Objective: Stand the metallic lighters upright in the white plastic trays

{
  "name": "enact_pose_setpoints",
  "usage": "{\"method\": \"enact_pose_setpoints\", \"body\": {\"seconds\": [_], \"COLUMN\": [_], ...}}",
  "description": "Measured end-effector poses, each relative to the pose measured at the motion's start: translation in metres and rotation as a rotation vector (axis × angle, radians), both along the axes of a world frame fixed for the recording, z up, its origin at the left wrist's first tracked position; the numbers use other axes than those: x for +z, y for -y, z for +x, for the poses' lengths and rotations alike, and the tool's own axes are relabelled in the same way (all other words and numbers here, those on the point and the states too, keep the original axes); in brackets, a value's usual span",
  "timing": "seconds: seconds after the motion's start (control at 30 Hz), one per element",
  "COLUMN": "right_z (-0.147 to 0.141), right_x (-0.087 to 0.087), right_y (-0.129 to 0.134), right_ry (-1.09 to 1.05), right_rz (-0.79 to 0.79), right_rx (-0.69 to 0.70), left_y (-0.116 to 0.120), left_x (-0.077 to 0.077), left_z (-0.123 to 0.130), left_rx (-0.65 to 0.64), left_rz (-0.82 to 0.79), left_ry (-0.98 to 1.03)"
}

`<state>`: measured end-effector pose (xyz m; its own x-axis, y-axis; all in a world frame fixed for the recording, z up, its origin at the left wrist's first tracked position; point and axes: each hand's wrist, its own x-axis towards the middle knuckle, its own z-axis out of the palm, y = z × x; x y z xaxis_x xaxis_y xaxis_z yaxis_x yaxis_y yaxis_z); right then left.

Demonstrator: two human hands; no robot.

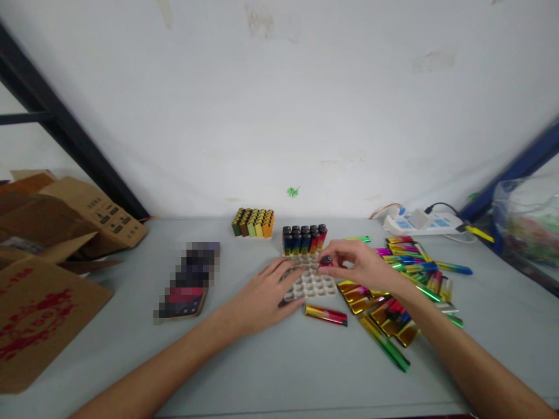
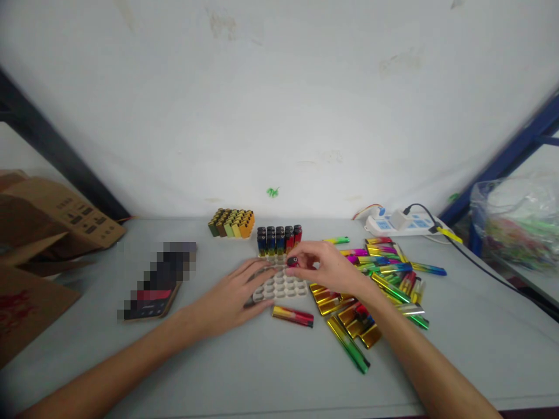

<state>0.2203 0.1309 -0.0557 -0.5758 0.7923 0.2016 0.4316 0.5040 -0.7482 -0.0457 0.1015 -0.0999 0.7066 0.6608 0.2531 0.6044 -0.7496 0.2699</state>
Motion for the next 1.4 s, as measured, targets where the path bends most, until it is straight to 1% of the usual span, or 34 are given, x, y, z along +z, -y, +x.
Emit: {"method": "enact_pose_setpoints", "body": {"seconds": [0.1, 0.2, 0.3, 0.4, 0.47, 0.53, 0.63, 0.77, 0.9, 1.1, 1.27, 1.4], "right_z": [-0.002, -0.002, 0.002, 0.009, 0.013, 0.015, 0.015, 0.015, 0.017, 0.014, 0.014, 0.017], "right_x": [-0.004, -0.003, -0.004, -0.01, -0.014, -0.018, -0.024, -0.03, -0.033, -0.031, -0.03, -0.022], "right_y": [0.004, 0.007, 0.003, -0.004, -0.009, -0.013, -0.016, -0.02, -0.024, -0.022, -0.022, -0.017], "right_ry": [-0.008, 0.03, 0.086, 0.11, 0.099, 0.088, 0.088, 0.11, 0.124, 0.088, 0.06, 0.062], "right_rz": [0.046, 0.156, 0.288, 0.428, 0.49, 0.523, 0.527, 0.469, 0.43, 0.406, 0.364, 0.367], "right_rx": [0.004, -0.03, -0.106, -0.22, -0.29, -0.329, -0.327, -0.271, -0.236, -0.286, -0.301, -0.33], "left_y": [0.0, 0.0, 0.0, 0.0, 0.0, 0.0, 0.0, 0.0, 0.0, 0.0, 0.0, 0.0], "left_x": [0.001, 0.001, 0.0, -0.001, -0.001, -0.001, 0.001, 0.001, -0.001, -0.001, -0.002, -0.002], "left_z": [0.001, 0.0, -0.001, -0.001, -0.001, 0.0, 0.0, 0.0, 0.0, 0.0, -0.001, 0.0], "left_rx": [0.0, -0.006, -0.002, -0.001, 0.0, 0.001, -0.004, -0.006, 0.0, 0.001, 0.003, 0.004], "left_rz": [-0.005, 0.001, 0.013, 0.031, 0.033, 0.029, 0.028, 0.044, 0.048, 0.046, 0.052, 0.044], "left_ry": [-0.001, -0.001, 0.002, 0.014, 0.003, -0.011, -0.007, 0.02, 0.006, 0.002, 0.015, -0.011]}}
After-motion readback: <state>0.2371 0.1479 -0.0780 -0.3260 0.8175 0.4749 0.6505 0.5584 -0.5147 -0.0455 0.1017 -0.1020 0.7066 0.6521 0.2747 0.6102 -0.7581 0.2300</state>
